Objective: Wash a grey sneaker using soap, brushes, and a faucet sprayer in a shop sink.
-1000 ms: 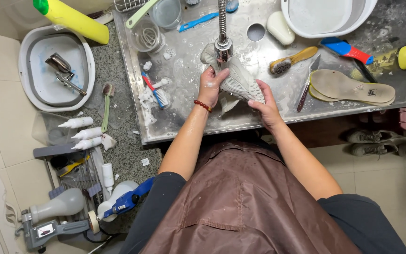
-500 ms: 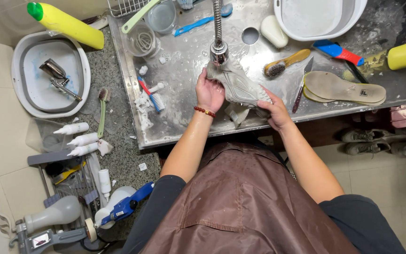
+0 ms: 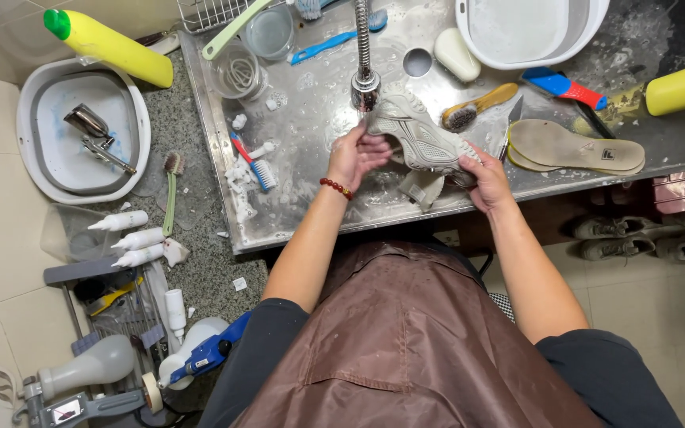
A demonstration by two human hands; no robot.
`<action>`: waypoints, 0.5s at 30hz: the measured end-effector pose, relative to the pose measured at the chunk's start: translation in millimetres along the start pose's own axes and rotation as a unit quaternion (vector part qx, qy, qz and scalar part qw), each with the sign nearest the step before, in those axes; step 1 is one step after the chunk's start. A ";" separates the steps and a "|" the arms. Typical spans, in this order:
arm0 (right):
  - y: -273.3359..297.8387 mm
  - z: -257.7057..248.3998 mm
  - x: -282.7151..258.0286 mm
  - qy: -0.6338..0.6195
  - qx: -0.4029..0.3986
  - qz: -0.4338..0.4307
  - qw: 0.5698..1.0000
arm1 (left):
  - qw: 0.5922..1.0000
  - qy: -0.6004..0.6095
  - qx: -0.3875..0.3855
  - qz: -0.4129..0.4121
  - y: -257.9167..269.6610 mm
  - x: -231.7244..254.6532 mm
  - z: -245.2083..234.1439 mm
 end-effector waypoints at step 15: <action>-13.7 5.3 -5.9 0.212 0.012 -0.041 0.976 | 0.901 -0.409 0.024 0.147 -0.8 40.9 15.6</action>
Point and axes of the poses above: each hand's wrist, its own y-axis away from the middle knuckle, its own z-axis out of the palm, x = y × z, the point moved 2 cm from there along -y, towards the middle knuckle, and after that the axes turned 10 degrees about -x, right-handed, at the moved point
